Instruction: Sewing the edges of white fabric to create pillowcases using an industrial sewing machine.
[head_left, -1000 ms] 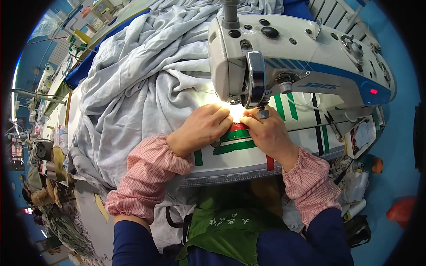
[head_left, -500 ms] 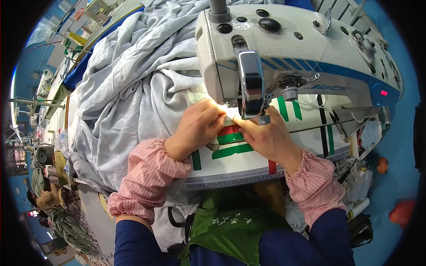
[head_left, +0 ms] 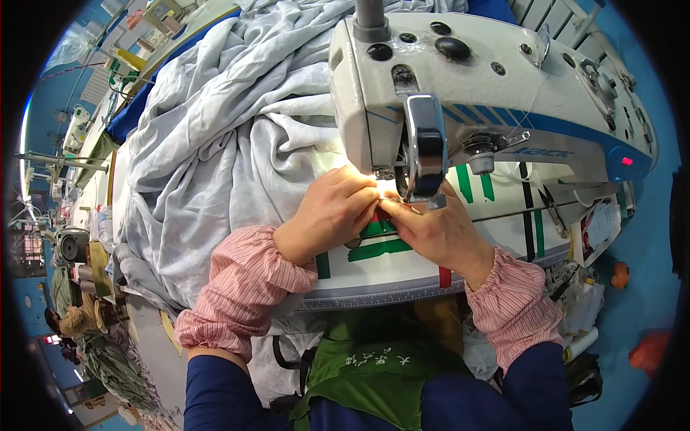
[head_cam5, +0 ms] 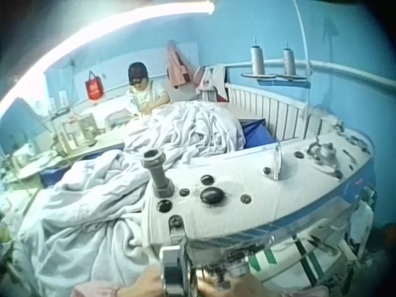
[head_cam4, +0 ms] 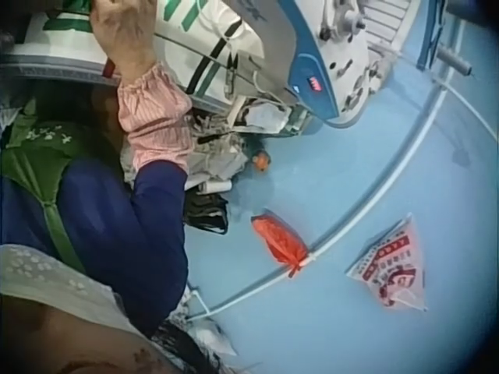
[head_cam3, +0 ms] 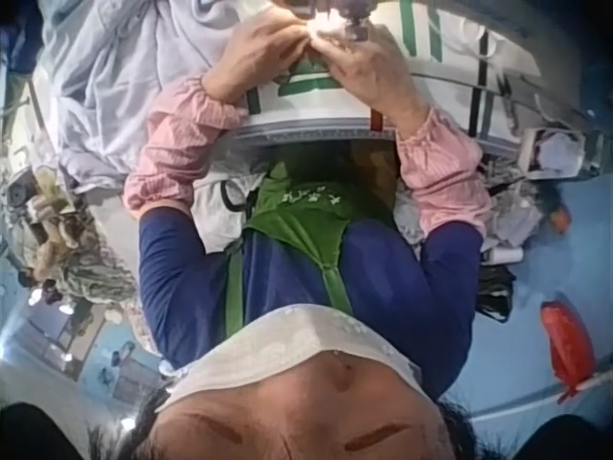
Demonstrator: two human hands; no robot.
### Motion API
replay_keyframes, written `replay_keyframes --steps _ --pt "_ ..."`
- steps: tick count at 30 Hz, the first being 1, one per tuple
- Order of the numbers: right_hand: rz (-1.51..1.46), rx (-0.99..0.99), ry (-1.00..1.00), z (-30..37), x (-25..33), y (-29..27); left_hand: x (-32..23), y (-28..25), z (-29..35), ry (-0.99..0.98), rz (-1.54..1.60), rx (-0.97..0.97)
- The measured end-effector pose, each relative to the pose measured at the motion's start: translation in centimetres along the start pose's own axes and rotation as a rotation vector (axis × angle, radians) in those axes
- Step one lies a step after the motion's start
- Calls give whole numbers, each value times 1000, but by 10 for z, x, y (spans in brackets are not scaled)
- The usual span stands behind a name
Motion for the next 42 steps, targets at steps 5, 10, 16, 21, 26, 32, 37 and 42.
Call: replay_keyframes --steps 5,10,16,21,26,32,37,42 --pt "7 62 49 2 -2 3 -2 -3 -1 8 -15 4" --pt "-33 51 52 1 -2 1 4 -1 -1 16 -43 4" --pt "-4 -8 35 -2 2 -6 7 -2 1 -27 -66 56" --pt "-41 -130 85 4 -6 -7 8 -3 -1 -7 -50 20" --pt "-70 -187 82 2 -6 -6 7 -5 0 -31 -8 33" --pt "-67 -191 107 4 -9 -7 11 -16 -4 -252 168 196" --pt "-69 -220 93 10 -18 -7 34 -35 -38 -142 27 611" --pt "-58 -202 121 10 -21 -8 99 -32 -70 -187 85 281"
Point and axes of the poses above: each hand's wrist, its own z-axis away from the middle knuckle, its own y-axis out of the palm, x = y × z, the point moved 2 cm from there along -z, towards the middle knuckle, and after that the axes turned 10 degrees about x, right-handed, at the moved point
